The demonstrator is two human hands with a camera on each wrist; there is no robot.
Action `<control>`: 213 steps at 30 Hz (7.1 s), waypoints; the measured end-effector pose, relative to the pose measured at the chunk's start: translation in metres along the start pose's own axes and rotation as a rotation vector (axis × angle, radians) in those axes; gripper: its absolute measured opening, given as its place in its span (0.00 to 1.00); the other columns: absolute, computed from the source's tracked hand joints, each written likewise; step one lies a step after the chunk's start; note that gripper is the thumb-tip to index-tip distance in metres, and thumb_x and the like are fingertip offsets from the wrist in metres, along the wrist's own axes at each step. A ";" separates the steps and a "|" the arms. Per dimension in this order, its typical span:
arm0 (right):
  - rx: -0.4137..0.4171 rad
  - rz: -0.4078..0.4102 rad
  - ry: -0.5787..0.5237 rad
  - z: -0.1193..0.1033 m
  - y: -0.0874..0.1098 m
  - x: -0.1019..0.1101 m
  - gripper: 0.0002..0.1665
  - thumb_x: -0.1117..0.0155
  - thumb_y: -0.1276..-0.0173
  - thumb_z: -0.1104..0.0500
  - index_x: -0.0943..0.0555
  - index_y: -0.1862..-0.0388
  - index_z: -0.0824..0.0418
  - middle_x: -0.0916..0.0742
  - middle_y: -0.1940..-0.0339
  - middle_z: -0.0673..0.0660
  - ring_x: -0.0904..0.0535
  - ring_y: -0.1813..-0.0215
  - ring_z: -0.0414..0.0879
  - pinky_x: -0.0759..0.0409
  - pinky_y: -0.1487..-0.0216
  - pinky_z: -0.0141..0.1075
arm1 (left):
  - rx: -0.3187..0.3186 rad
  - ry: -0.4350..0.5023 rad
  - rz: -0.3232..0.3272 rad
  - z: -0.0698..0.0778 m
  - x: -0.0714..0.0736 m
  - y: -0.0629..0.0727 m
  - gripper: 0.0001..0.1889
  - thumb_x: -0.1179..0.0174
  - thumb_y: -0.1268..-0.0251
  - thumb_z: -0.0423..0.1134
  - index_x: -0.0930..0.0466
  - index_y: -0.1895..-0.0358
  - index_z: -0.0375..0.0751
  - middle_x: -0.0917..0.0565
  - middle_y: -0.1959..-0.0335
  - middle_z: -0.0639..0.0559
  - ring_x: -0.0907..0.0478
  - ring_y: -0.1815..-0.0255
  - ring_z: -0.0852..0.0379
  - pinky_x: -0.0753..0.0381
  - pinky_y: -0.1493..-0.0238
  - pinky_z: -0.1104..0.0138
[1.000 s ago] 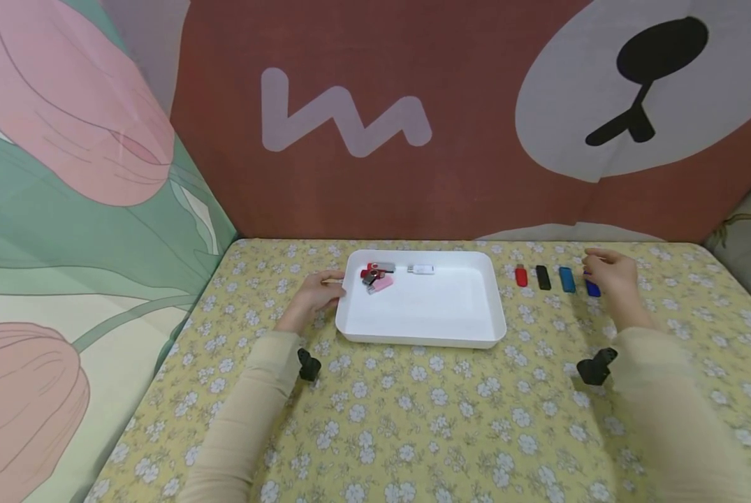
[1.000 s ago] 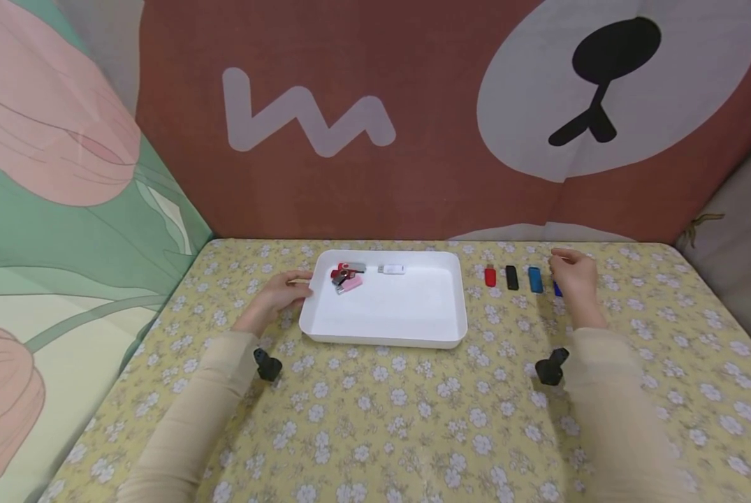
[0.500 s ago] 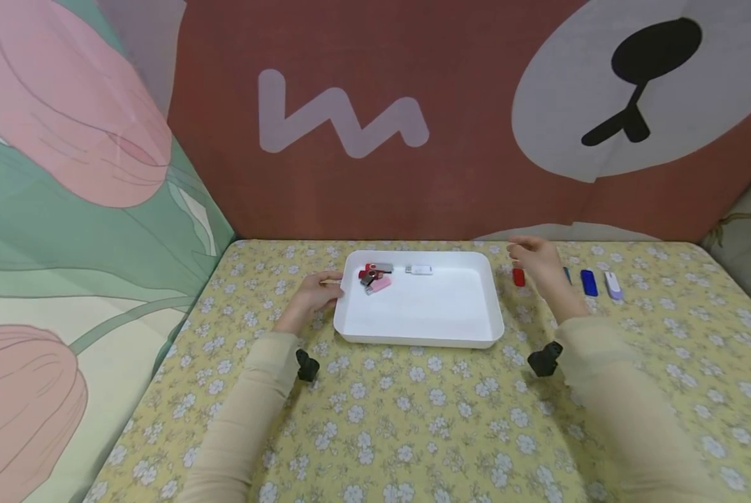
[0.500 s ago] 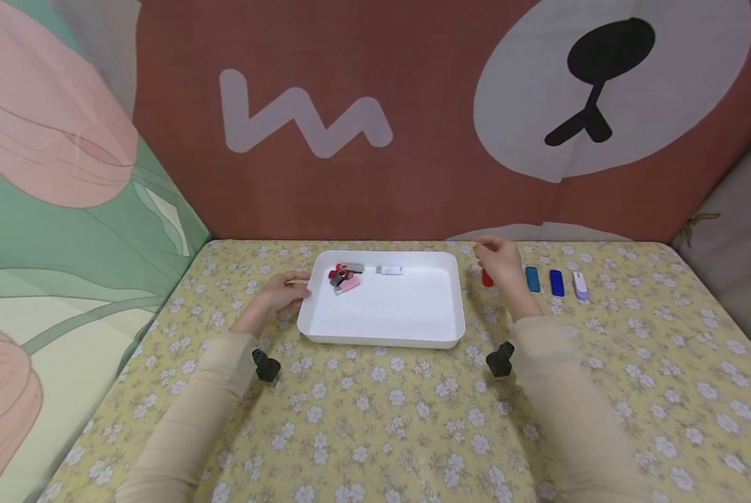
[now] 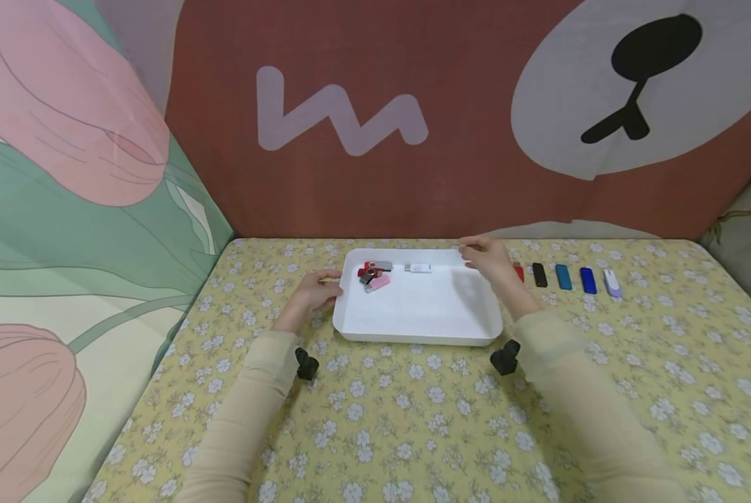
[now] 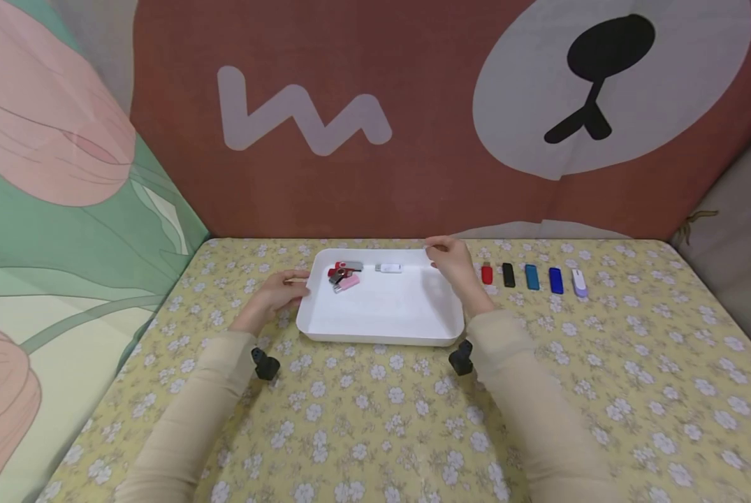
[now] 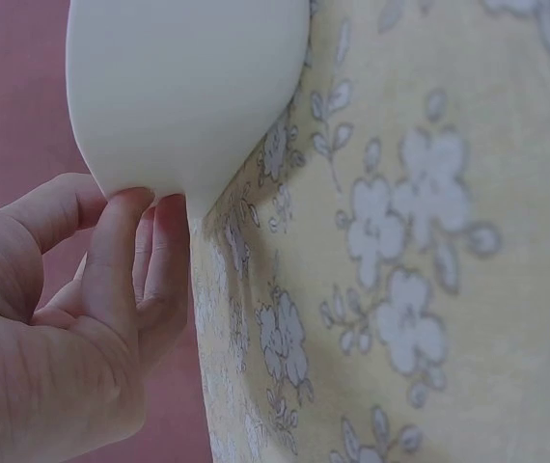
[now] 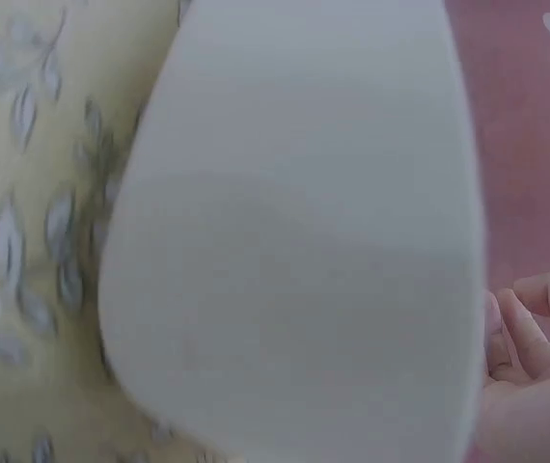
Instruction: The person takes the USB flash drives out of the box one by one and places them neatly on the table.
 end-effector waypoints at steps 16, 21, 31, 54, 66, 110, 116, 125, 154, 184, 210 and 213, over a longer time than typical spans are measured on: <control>0.094 -0.025 0.103 0.001 -0.010 -0.041 0.22 0.50 0.27 0.63 0.27 0.37 0.69 0.23 0.39 0.68 0.25 0.41 0.58 0.23 0.41 0.43 | 0.037 -0.032 0.031 0.001 0.002 -0.003 0.24 0.45 0.34 0.31 0.30 0.34 0.43 0.24 0.43 0.39 0.24 0.61 0.58 0.23 0.61 0.71; 0.116 -0.037 0.134 0.007 -0.015 -0.047 0.21 0.50 0.29 0.68 0.26 0.38 0.70 0.21 0.42 0.70 0.25 0.40 0.58 0.23 0.42 0.40 | 0.021 -0.024 0.018 0.000 0.001 -0.001 0.24 0.45 0.34 0.30 0.30 0.34 0.42 0.24 0.42 0.38 0.23 0.60 0.57 0.22 0.59 0.70; 0.156 -0.076 0.183 0.016 -0.021 -0.054 0.22 0.50 0.31 0.72 0.28 0.38 0.73 0.22 0.39 0.71 0.27 0.36 0.61 0.27 0.35 0.46 | 0.039 -0.044 0.038 -0.001 0.001 -0.005 0.23 0.45 0.33 0.31 0.29 0.35 0.44 0.24 0.44 0.40 0.25 0.63 0.59 0.23 0.62 0.71; 0.196 -0.200 0.314 0.017 -0.021 -0.061 0.26 0.52 0.29 0.70 0.33 0.32 0.71 0.31 0.30 0.68 0.37 0.28 0.62 0.33 0.30 0.49 | 0.036 -0.051 0.045 0.000 0.000 -0.004 0.23 0.45 0.34 0.32 0.28 0.36 0.43 0.23 0.46 0.42 0.26 0.64 0.59 0.24 0.64 0.73; 0.246 -0.149 0.433 0.018 -0.026 -0.059 0.21 0.48 0.34 0.71 0.24 0.42 0.70 0.21 0.40 0.69 0.27 0.37 0.62 0.28 0.35 0.50 | 0.038 -0.039 0.046 0.001 0.000 -0.007 0.22 0.44 0.35 0.31 0.27 0.37 0.44 0.23 0.49 0.43 0.27 0.67 0.61 0.26 0.68 0.74; 0.229 -0.130 0.405 0.022 -0.023 -0.061 0.20 0.39 0.42 0.75 0.21 0.49 0.71 0.16 0.51 0.69 0.22 0.47 0.60 0.23 0.42 0.46 | 0.063 -0.041 0.041 0.000 0.000 -0.004 0.23 0.44 0.34 0.31 0.29 0.35 0.45 0.23 0.42 0.40 0.24 0.57 0.57 0.24 0.62 0.73; 0.193 -0.139 0.412 0.022 -0.023 -0.061 0.22 0.39 0.42 0.74 0.21 0.47 0.69 0.17 0.51 0.68 0.22 0.47 0.58 0.24 0.44 0.45 | 0.057 -0.040 0.040 0.000 0.000 -0.007 0.23 0.44 0.34 0.30 0.29 0.35 0.45 0.22 0.41 0.40 0.23 0.55 0.56 0.24 0.65 0.74; 0.159 -0.147 0.412 0.024 -0.024 -0.061 0.21 0.42 0.39 0.71 0.21 0.46 0.68 0.18 0.52 0.67 0.24 0.48 0.56 0.25 0.47 0.42 | 0.054 -0.030 0.036 -0.001 0.000 -0.006 0.23 0.44 0.34 0.30 0.29 0.35 0.45 0.23 0.42 0.40 0.24 0.57 0.57 0.24 0.64 0.74; -0.014 -0.122 0.099 0.028 -0.026 -0.055 0.28 0.44 0.30 0.61 0.33 0.32 0.67 0.21 0.47 0.65 0.23 0.62 0.39 0.21 0.56 0.28 | 0.057 -0.041 0.045 0.000 0.000 -0.003 0.23 0.44 0.34 0.31 0.28 0.36 0.44 0.24 0.43 0.40 0.25 0.60 0.58 0.24 0.62 0.72; -0.084 -0.136 -0.040 0.020 -0.006 -0.015 0.31 0.48 0.26 0.57 0.39 0.30 0.70 0.30 0.33 0.65 0.25 0.52 0.40 0.25 0.36 0.37 | 0.011 -0.006 0.015 0.000 0.000 -0.003 0.24 0.46 0.35 0.30 0.29 0.35 0.41 0.24 0.44 0.39 0.24 0.63 0.58 0.23 0.60 0.69; 0.000 -0.153 0.072 0.026 0.014 0.039 0.35 0.47 0.26 0.53 0.43 0.24 0.58 0.30 0.38 0.62 0.25 0.51 0.37 0.21 0.41 0.36 | -0.006 0.003 0.001 -0.002 -0.001 -0.003 0.24 0.47 0.36 0.29 0.30 0.35 0.42 0.22 0.46 0.38 0.22 0.57 0.53 0.23 0.61 0.69; 0.007 -0.156 0.067 0.028 0.016 0.046 0.36 0.47 0.26 0.50 0.44 0.24 0.59 0.31 0.37 0.63 0.24 0.56 0.32 0.24 0.37 0.41 | -0.005 -0.001 0.001 -0.001 0.000 -0.002 0.24 0.47 0.36 0.29 0.30 0.35 0.42 0.22 0.45 0.38 0.21 0.57 0.53 0.22 0.60 0.69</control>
Point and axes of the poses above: each hand's wrist, its own y-axis away from the middle knuckle, its own x-axis out of the back of the hand, z = x × y, the point moved 5 cm from there along -y, towards the middle knuckle
